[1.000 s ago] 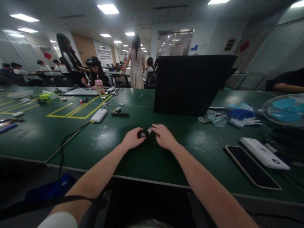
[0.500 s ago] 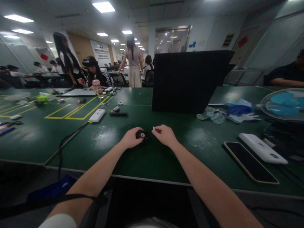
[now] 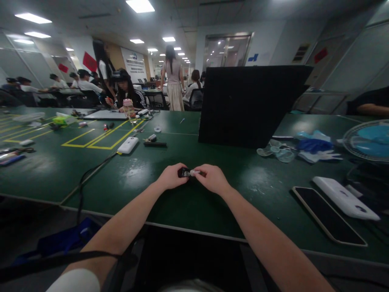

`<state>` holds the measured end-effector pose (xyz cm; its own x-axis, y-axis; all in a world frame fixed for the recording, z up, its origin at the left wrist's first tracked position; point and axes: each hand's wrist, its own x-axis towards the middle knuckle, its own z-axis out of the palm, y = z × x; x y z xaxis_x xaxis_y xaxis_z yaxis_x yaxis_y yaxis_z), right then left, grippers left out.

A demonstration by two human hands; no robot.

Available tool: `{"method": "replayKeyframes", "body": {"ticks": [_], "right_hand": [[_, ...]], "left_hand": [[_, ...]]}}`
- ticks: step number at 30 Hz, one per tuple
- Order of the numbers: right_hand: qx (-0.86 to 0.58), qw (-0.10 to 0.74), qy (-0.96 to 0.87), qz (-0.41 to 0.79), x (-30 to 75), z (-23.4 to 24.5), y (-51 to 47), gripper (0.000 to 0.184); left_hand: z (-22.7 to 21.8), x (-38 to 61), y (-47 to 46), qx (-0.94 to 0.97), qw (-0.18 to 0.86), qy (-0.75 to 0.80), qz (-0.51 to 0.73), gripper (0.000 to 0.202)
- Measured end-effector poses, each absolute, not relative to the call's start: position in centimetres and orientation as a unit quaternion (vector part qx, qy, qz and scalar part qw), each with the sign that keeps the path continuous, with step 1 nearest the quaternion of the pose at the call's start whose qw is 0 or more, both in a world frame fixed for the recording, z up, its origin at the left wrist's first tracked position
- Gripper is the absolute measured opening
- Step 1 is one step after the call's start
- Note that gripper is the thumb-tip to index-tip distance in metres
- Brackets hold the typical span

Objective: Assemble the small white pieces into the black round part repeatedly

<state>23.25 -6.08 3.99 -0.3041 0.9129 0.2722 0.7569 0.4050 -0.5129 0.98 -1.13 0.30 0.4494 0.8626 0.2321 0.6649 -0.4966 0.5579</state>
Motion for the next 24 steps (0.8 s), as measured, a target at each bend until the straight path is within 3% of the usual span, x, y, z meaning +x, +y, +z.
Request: {"method": "replayKeyframes", "body": {"ticks": [10,19,24], "right_hand": [[-0.496,0.366,-0.781,0.096,23.4,4.6,-6.5,0.026],[-0.544,0.276,-0.766,0.203,22.7,3.4,-5.6,0.036],[-0.622,0.250,-0.713,0.206,23.2,3.0,-5.0,0.064]], "left_hand": [[0.0,1.0,-1.1,0.830,0.207,0.456,0.246,0.044],[0.0,1.2,-1.0,0.829,0.241,0.435,0.255,0.042],[0.1,1.1,-0.9,0.827,0.253,0.436,0.250,0.045]]}}
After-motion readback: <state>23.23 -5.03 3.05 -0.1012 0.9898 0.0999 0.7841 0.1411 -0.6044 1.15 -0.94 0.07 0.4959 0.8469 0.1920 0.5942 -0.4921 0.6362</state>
